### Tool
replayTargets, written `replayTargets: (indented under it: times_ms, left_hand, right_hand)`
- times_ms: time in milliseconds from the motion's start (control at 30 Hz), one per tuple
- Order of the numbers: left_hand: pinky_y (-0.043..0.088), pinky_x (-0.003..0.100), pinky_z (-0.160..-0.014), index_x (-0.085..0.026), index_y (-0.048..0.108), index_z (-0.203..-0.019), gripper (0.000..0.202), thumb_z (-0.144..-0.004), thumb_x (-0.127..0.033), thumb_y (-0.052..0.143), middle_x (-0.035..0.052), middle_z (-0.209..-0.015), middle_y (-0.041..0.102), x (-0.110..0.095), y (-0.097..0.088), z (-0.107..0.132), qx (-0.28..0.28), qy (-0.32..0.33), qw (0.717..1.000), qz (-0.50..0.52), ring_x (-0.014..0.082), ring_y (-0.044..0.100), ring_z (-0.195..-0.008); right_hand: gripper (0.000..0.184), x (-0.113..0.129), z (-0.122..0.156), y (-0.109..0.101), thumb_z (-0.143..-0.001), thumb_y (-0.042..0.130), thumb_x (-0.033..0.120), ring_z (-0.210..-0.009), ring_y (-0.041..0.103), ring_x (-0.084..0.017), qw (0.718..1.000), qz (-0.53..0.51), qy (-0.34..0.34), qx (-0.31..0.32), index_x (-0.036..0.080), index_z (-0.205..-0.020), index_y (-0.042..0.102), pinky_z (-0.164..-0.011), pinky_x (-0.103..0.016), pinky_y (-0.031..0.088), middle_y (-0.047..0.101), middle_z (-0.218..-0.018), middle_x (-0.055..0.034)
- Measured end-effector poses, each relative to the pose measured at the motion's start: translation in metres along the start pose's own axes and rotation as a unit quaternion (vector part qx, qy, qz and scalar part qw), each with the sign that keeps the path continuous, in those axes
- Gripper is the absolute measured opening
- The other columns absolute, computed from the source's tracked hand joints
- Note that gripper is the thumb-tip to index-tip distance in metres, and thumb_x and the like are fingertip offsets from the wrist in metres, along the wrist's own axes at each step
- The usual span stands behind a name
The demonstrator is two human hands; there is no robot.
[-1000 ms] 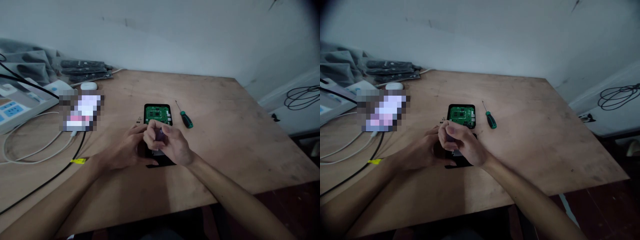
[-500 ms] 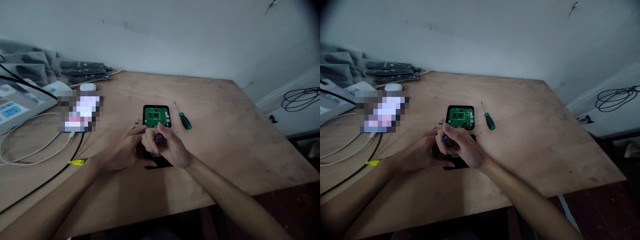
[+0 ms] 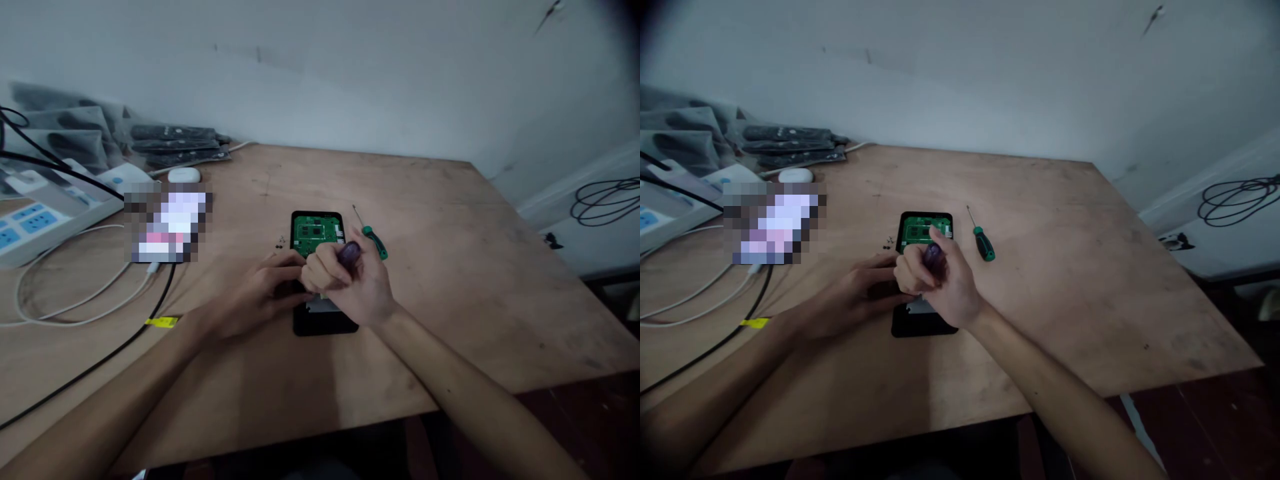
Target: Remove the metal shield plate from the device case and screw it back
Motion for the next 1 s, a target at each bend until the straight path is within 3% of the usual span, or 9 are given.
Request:
replayTargets:
  times_ms: [333,800,933,1000]
  left_hand:
    - [0.054,0.036,-0.101,-0.023,0.075,-0.107,0.014,-0.108,-0.036,0.071,0.0055,-0.131,0.062,-0.001,-0.002,0.0,-0.009,-0.016,1.0,-0.009,0.0216,0.063,-0.12]
    - [0.056,0.039,-0.098,-0.025,0.071,-0.114,0.019,-0.113,-0.04,0.061,0.0076,-0.125,0.063,-0.007,0.0,0.005,-0.032,-0.002,0.998,-0.053,0.0243,0.065,-0.113]
    - [0.054,0.033,-0.089,-0.023,0.069,-0.114,0.019,-0.114,-0.04,0.06,0.005,-0.112,0.069,-0.005,-0.002,0.006,-0.048,-0.008,0.997,-0.064,0.0197,0.067,-0.099]
    - [0.052,0.031,-0.081,-0.023,0.069,-0.114,0.017,-0.114,-0.039,0.061,0.0024,-0.102,0.071,-0.005,-0.004,0.006,-0.093,-0.016,0.991,-0.095,0.017,0.065,-0.087]
  right_hand:
    - [0.078,0.013,0.002,-0.003,-0.106,0.04,0.08,-0.051,0.017,-0.014,0.997,-0.063,-0.026,-0.034,0.023,-0.053,0.033,-0.056,-0.034,0.026,0.022,-0.053,0.0055]
    - [0.079,0.012,0.003,-0.003,-0.105,0.04,0.083,-0.051,0.018,-0.014,0.996,-0.058,-0.026,-0.057,0.023,-0.052,0.032,-0.054,-0.035,0.024,0.022,-0.053,0.0054]
    - [0.078,0.013,0.004,-0.003,-0.105,0.043,0.081,-0.051,0.017,-0.014,0.995,-0.07,-0.03,-0.062,0.023,-0.054,0.033,-0.054,-0.034,0.023,0.021,-0.053,0.0055]
    - [0.077,0.013,0.004,-0.003,-0.105,0.043,0.08,-0.052,0.017,-0.014,0.995,-0.07,-0.035,-0.065,0.023,-0.054,0.033,-0.054,-0.034,0.023,0.021,-0.054,0.0054]
Point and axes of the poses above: each hand's wrist, its own z-axis away from the middle knuckle, its own y-axis out of the palm, x = y × z, the point moved 1 cm from there along -z, towards the middle knuckle
